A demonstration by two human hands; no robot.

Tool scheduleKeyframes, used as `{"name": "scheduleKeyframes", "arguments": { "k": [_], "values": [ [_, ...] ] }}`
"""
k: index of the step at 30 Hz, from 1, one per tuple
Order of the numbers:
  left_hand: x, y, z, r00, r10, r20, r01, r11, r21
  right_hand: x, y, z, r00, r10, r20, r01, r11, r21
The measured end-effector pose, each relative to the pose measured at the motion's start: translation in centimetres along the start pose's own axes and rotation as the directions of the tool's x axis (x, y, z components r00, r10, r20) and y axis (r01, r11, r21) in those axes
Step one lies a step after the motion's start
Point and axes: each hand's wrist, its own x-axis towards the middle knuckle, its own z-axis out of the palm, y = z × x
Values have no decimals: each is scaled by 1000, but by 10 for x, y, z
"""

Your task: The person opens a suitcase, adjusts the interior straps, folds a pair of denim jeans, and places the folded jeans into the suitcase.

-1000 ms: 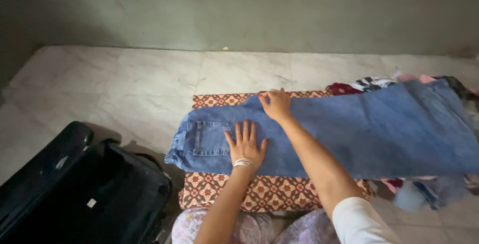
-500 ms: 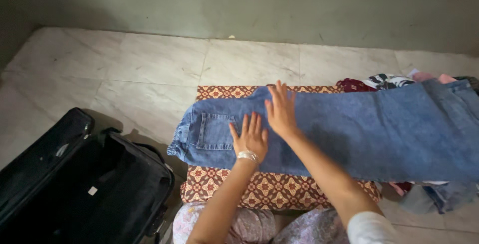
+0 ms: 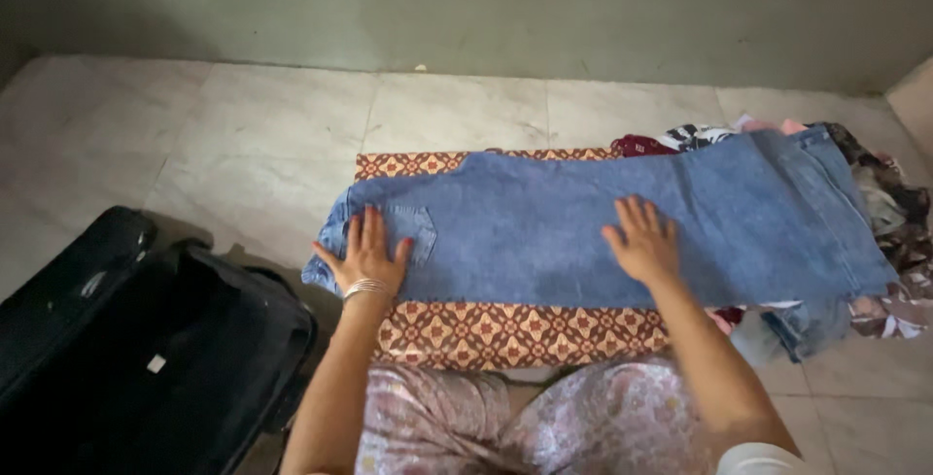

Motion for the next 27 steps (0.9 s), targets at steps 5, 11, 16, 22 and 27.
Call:
{"name": "scheduleKeyframes", "arguments": {
  "k": [5,11,16,22,27],
  "values": [
    [-21,-44,6,980,-189,-59,178,971,-158,-46,74,29,989,89,-115,-84,996,43],
    [26,-108,101,877,-462,133,398,543,-739,-98,110,51,960,64,-273,-59,998,27],
    [42,-135,132,846,-169,505,454,-269,-850,-112,103,49,964,107,-245,-99,994,44],
    [52,-122,113,840,-64,539,370,-659,-655,-109,57,28,990,77,-118,-64,991,115],
    [44,-131,56,856,-270,441,75,-780,-622,-115,-5,-2,998,-32,-55,39,989,145]
  ]
}}
